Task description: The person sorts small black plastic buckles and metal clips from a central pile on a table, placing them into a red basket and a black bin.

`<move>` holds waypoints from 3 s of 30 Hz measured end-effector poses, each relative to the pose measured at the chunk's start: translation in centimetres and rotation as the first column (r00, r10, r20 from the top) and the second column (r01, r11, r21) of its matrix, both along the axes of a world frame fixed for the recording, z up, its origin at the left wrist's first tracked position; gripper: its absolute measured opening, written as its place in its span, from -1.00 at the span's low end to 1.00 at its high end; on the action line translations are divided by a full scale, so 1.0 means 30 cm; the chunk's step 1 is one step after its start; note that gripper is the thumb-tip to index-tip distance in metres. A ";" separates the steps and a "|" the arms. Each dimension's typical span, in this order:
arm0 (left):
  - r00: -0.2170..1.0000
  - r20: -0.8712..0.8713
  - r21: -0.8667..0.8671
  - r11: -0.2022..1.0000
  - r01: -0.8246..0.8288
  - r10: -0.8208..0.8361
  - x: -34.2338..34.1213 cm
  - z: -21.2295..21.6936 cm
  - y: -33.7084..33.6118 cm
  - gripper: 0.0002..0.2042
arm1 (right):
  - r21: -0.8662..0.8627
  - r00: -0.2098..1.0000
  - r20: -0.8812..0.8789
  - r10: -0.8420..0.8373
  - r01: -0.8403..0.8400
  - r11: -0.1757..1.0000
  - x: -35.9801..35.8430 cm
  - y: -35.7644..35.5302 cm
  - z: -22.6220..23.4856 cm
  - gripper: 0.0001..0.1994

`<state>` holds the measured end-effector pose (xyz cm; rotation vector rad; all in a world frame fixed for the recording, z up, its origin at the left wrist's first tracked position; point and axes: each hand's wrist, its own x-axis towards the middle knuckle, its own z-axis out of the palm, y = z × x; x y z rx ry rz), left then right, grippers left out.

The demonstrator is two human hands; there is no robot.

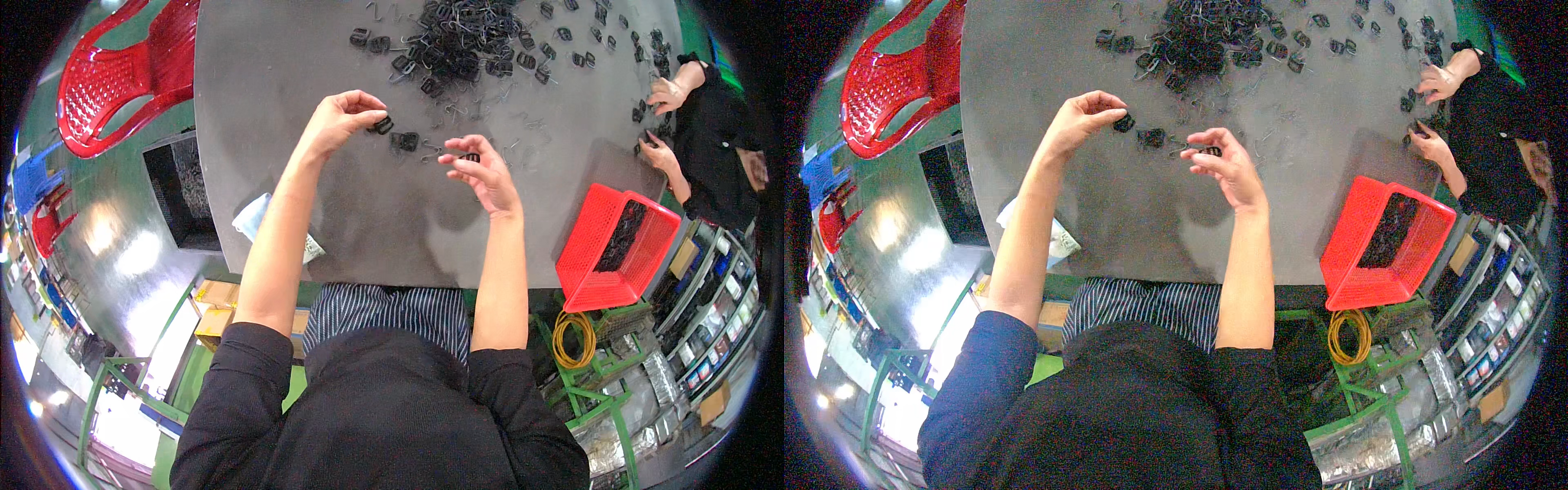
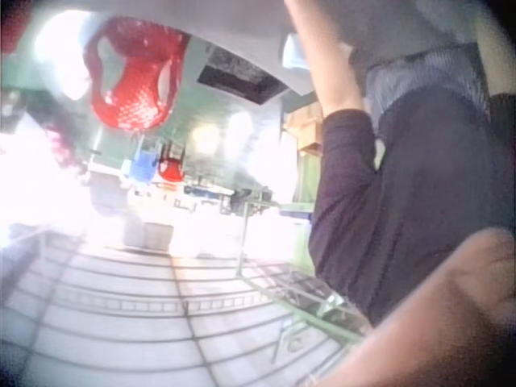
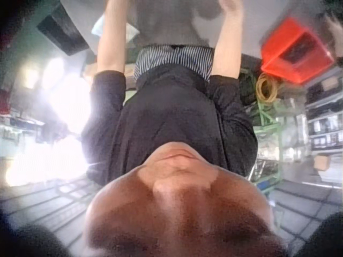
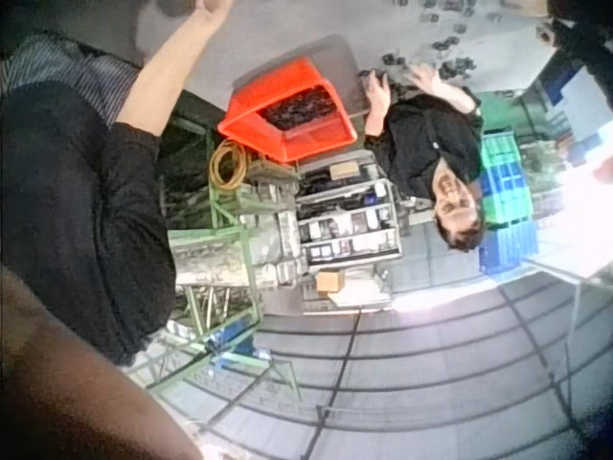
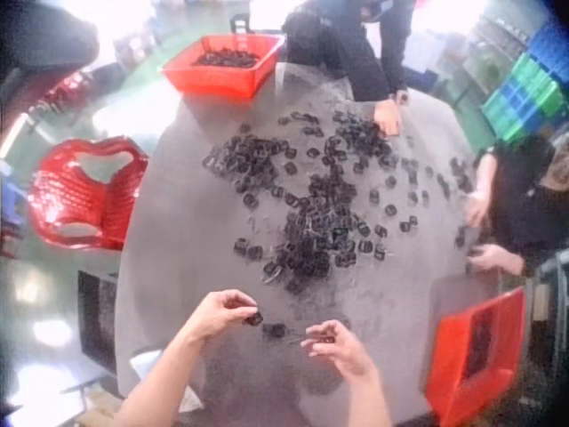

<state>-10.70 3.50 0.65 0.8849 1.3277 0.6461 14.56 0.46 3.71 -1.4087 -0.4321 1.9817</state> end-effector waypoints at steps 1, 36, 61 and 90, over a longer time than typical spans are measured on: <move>0.998 0.045 -0.085 0.996 0.038 -0.034 -0.018 0.019 -0.005 -0.86 | 0.059 0.994 0.066 0.086 -0.090 0.994 -0.022 -0.013 -0.043 -0.85; 0.760 0.603 -0.149 0.970 -0.192 0.243 -0.233 0.039 0.087 -0.92 | 0.138 0.945 -0.104 0.310 -0.295 0.946 -0.298 0.489 -0.155 -0.83; 0.743 -0.485 0.421 0.868 -0.264 0.461 -0.177 -0.140 0.660 -0.65 | 0.259 0.936 -0.323 0.143 -0.057 0.964 -0.216 0.753 -0.057 -0.84; 0.550 -0.789 0.392 0.913 0.111 0.272 -0.140 -0.186 0.515 -0.71 | -0.090 -0.055 0.996 0.072 -0.709 0.700 -0.335 0.925 -0.158 -0.68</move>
